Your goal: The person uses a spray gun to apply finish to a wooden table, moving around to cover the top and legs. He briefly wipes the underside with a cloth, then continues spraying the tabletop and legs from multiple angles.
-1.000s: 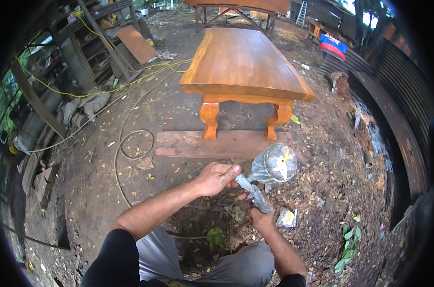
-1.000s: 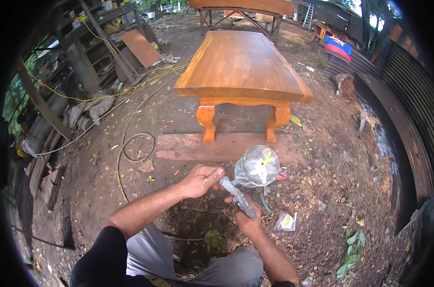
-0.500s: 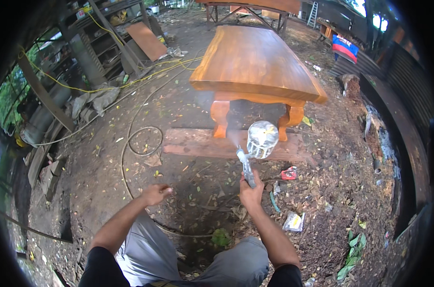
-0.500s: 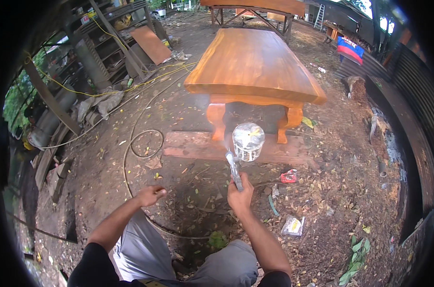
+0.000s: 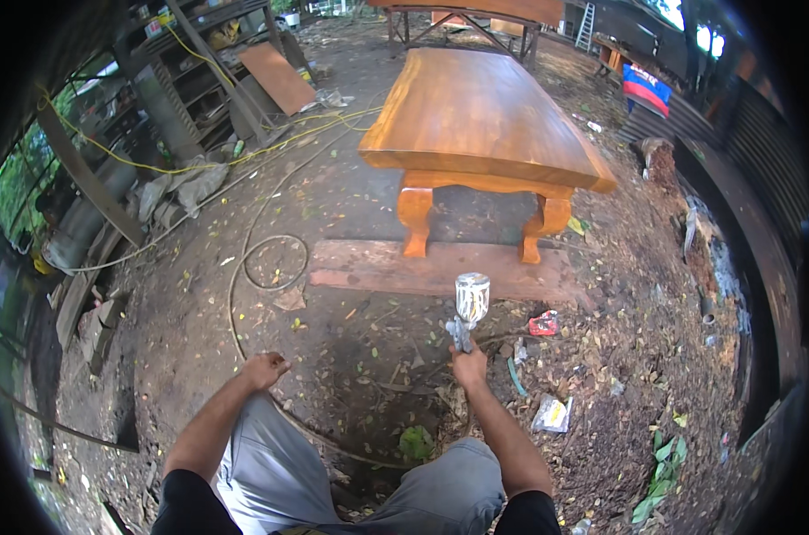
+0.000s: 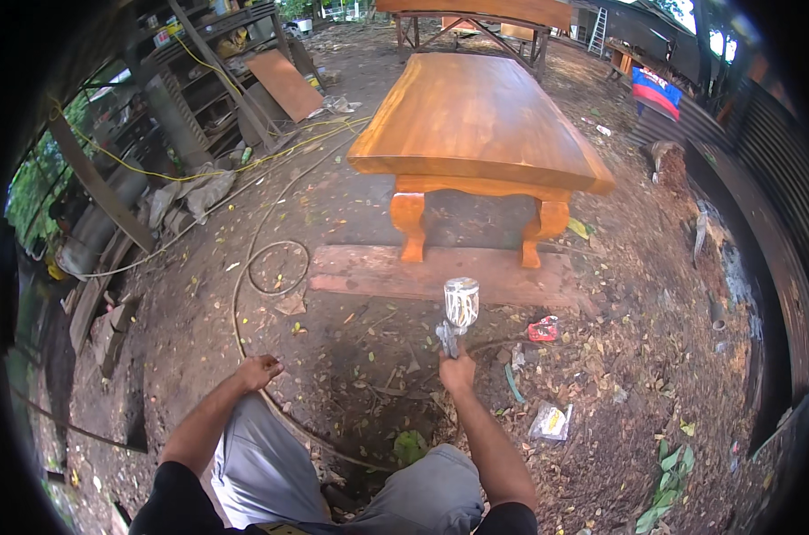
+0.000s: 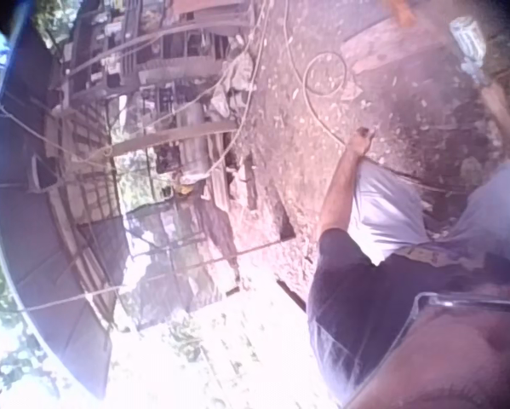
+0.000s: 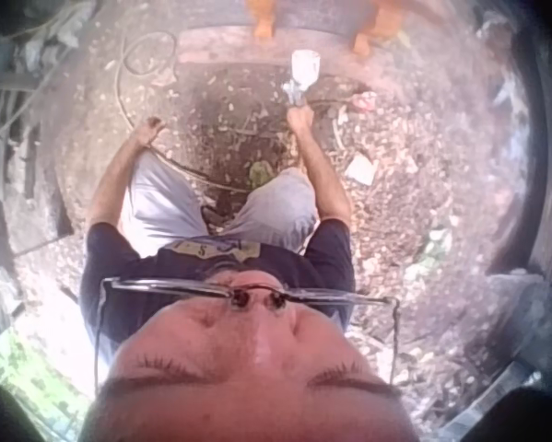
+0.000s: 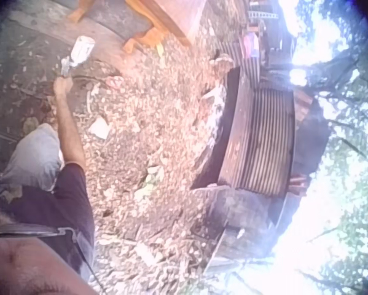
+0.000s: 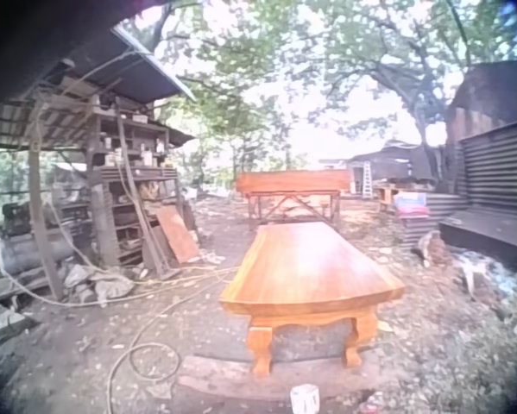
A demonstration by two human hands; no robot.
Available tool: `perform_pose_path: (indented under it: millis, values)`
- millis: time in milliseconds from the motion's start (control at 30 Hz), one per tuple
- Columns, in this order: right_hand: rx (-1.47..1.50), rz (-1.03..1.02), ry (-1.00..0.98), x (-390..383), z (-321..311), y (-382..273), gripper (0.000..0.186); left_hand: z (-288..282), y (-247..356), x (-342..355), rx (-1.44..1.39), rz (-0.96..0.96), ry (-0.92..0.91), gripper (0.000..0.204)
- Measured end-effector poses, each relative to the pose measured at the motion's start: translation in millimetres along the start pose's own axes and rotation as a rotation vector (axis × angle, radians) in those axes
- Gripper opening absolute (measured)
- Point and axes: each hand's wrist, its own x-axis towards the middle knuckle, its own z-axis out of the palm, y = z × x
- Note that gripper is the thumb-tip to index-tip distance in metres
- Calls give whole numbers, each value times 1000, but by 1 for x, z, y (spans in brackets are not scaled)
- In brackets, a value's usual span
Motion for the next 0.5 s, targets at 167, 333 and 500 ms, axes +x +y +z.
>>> perform_pose_path:
  millis: [167, 333, 500]
  values:
    - [-23, 12, 0, -9, 1, 2, 44, -1, -8, 2, -30, -38, 3, 57]
    - [158, -89, 100, 22, -5, 15, 34, 5, 16, 18, -51, 19, 10, 54]
    - [276, -178, 76, 5, -27, -61, 28, 0, 18, 17, -8, 14, 42, 52]
